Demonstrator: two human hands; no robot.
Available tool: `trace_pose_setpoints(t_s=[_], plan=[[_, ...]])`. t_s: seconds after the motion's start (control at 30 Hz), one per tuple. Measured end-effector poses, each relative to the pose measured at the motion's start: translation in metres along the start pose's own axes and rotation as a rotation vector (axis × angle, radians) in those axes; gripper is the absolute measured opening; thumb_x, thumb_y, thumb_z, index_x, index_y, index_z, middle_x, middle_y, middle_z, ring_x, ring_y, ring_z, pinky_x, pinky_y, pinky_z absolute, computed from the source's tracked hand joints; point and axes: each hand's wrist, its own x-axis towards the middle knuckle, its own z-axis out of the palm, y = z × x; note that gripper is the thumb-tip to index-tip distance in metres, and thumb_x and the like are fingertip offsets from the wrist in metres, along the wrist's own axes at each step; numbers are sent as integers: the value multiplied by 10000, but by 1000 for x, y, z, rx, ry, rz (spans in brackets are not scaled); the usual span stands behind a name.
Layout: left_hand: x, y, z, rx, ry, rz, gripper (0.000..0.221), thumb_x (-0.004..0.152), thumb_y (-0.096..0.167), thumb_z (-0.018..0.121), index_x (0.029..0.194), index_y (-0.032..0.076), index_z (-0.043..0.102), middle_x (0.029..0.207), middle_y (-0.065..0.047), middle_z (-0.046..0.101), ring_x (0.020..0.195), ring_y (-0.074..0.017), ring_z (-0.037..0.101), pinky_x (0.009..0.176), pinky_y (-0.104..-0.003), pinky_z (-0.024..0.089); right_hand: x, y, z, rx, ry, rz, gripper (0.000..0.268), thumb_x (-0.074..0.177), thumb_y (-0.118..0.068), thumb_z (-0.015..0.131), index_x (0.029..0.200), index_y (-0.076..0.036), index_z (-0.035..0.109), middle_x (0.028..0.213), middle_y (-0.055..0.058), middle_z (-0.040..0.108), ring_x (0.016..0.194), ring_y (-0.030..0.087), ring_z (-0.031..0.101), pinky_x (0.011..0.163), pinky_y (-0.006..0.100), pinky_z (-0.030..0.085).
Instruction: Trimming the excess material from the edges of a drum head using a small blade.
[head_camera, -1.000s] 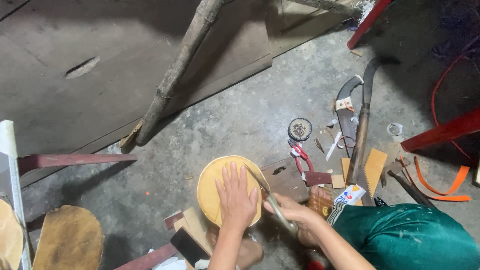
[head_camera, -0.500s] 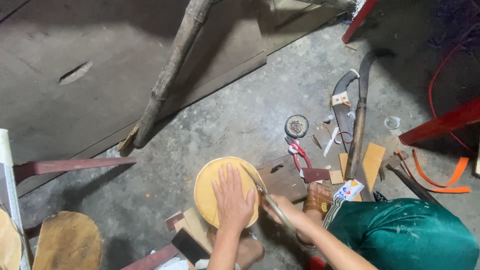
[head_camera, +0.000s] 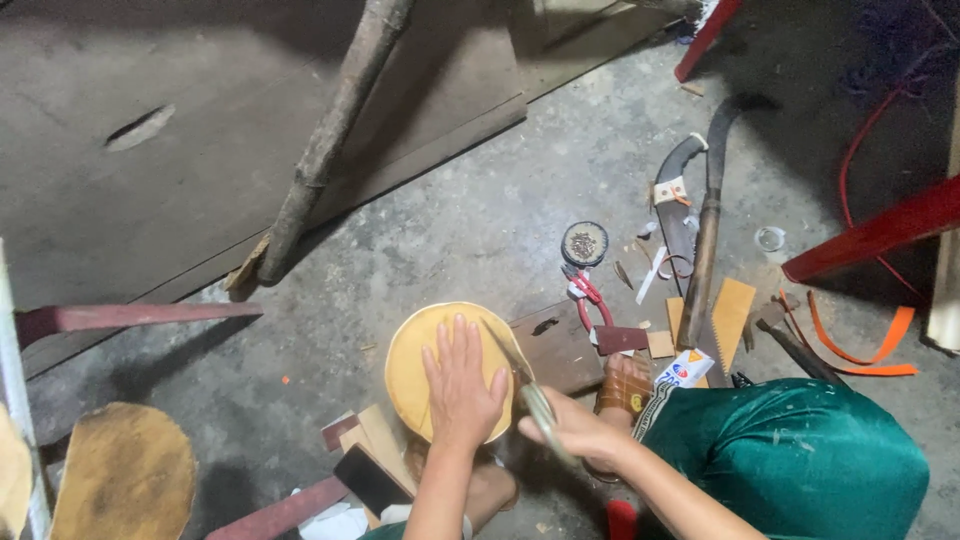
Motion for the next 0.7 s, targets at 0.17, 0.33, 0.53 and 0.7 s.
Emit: trace_pose_setpoints(t_s=[0.17,0.33,0.53,0.7], plan=[[7,-15,12,59,103,29,806,970,441,459,1632,62,197,1722,-135,134,1578,-377,56,1228,-597,37,-71,45,-12,767,-218,247,532,895,-438,661,1310,-112,597,821,20,557,653,99,543,567,219,455],[4,-16,20,72,122,45,794,974,456,451,1622,60,220,1720,-136,141,1573,-387,71,1228,-607,49,-76,65,-8,1352,-25,-95,387,1007,-363,542,888,5,551,837,95,524,717,163,479,706,324,437],[2,-11,13,63,216,59,843,952,448,501,1620,26,206,1717,-205,109,1583,-394,63,1248,-570,41,18,-4,-27,146,489,-168,87,1001,-251,543,1048,-179,555,886,-31,598,769,126,602,738,291,516],[2,-1,-5,19,31,-34,920,938,438,508,1628,18,68,1716,-208,-26,1576,-387,-70,1243,-550,-61,69,1,-11,74,341,-159,237,980,-341,608,1123,-153,593,904,-19,637,796,110,598,730,291,501]])
